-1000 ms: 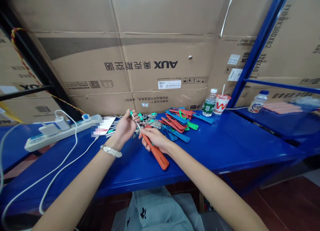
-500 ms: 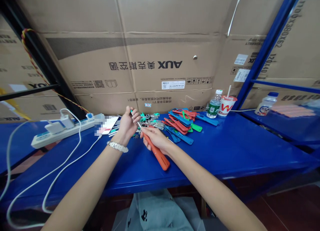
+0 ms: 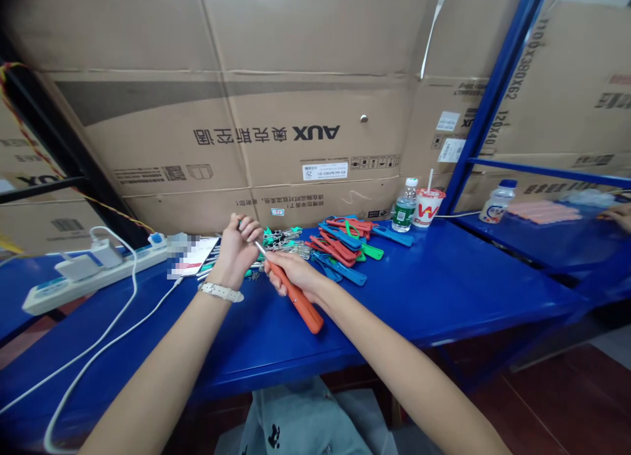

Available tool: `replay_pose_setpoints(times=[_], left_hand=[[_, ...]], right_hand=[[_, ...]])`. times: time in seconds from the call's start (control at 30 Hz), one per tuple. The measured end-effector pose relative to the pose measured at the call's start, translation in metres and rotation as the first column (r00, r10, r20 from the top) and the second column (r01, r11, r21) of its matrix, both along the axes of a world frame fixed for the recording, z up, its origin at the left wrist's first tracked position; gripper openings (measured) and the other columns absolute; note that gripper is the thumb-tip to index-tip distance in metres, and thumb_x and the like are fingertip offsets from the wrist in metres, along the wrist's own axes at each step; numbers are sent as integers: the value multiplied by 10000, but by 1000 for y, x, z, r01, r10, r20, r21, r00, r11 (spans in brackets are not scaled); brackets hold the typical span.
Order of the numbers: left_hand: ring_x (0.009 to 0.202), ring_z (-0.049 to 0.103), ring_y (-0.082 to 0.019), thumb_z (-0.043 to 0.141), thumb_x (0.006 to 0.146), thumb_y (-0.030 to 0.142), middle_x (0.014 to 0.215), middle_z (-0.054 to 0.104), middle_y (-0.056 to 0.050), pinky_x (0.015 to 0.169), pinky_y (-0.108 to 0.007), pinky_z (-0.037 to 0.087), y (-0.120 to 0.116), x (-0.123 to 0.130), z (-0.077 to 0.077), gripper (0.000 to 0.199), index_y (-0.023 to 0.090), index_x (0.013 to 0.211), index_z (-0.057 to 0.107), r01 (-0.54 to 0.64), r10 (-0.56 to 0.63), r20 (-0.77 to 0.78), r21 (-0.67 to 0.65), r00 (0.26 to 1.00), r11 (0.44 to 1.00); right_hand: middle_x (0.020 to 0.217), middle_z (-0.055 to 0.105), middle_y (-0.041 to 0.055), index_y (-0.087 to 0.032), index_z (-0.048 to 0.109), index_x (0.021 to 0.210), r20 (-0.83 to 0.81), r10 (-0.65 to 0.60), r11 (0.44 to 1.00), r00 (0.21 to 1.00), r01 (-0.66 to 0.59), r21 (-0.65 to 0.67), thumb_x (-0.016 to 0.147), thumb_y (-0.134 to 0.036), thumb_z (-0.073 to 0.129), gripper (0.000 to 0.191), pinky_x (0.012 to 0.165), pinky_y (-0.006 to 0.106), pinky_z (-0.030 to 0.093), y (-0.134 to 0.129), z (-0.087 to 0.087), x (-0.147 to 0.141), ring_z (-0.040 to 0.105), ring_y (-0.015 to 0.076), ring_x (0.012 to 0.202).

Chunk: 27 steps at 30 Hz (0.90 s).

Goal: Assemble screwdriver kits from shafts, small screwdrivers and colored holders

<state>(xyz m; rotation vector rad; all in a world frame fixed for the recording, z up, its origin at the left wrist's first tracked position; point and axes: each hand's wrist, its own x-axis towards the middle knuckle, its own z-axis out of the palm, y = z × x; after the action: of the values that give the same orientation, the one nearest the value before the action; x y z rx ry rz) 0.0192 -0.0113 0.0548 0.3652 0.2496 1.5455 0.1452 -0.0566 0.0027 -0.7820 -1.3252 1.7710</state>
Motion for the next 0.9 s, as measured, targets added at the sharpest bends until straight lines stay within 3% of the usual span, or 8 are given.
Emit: replay_pose_setpoints(times=[0.1, 0.27, 0.53, 0.6, 0.7, 0.8, 0.87, 0.9], left_hand=[[386, 275, -59, 390, 1086, 377, 534, 294, 90, 386, -166, 263, -1, 5, -1, 382, 187, 760, 448, -15, 14, -29, -9, 999, 1000], [484, 434, -85, 309, 1098, 361, 610, 447, 33, 514, -186, 435, -2, 8, -2, 391, 169, 812, 496, 96, -103, -146, -59, 984, 994], [366, 138, -72, 364, 1084, 407, 531, 222, 93, 335, -194, 120, 1, 7, -8, 415, 200, 727, 405, -123, 117, -220, -13, 968, 992], [371, 179, -75, 399, 1073, 425, 526, 246, 90, 346, -192, 167, 4, 4, -9, 417, 199, 725, 430, -95, 97, -258, 21, 961, 995], [504, 459, -83, 467, 1053, 405, 626, 484, 24, 481, -182, 391, 14, -10, -9, 384, 176, 751, 524, -104, 128, -375, 85, 918, 991], [686, 576, -115, 558, 1003, 359, 775, 598, -27, 637, -216, 476, 26, -40, -14, 249, 162, 868, 628, -212, 283, -563, 190, 777, 959], [682, 559, -135, 630, 938, 358, 763, 591, -15, 650, -244, 471, 31, -61, -22, 203, 166, 986, 679, -204, 356, -766, 292, 536, 934], [694, 563, -153, 652, 911, 372, 771, 602, -19, 671, -268, 477, 32, -71, -26, 245, 165, 1035, 696, -181, 396, -849, 353, 349, 918]], right_hand=[[415, 527, -57, -180, 557, 743, 7, -35, 999, 999, 35, 2, 963, -489, 573, 380, 332, 167, 357, 0, 0, 3, 419, 73, 291], [410, 531, -47, -177, 560, 730, 34, -87, 996, 996, 87, 3, 1006, -416, 508, 369, 331, 163, 371, -1, -3, 4, 441, 79, 295], [425, 540, -55, -187, 565, 736, 72, -96, 993, 993, 90, 78, 997, -427, 532, 356, 322, 155, 366, -5, -11, -7, 458, 76, 302], [424, 542, -54, -188, 564, 735, 78, -93, 992, 993, 86, 87, 983, -465, 549, 372, 322, 158, 366, -7, -11, -6, 457, 77, 300], [430, 543, -52, -185, 575, 751, 80, -103, 993, 991, 98, 61, 964, -503, 564, 383, 320, 162, 358, -9, -6, 0, 459, 80, 303], [442, 540, -52, -182, 583, 760, 63, -167, 986, 984, 166, 29, 959, -478, 568, 356, 322, 168, 353, -10, 1, 10, 456, 81, 310], [449, 542, -48, -178, 591, 769, 43, -223, 975, 974, 223, 13, 962, -468, 566, 348, 332, 168, 350, -8, 5, 16, 449, 75, 316], [446, 536, -47, -175, 598, 770, 43, -240, 971, 970, 240, 10, 968, -457, 560, 347, 336, 168, 349, -6, 6, 18, 443, 73, 315]])
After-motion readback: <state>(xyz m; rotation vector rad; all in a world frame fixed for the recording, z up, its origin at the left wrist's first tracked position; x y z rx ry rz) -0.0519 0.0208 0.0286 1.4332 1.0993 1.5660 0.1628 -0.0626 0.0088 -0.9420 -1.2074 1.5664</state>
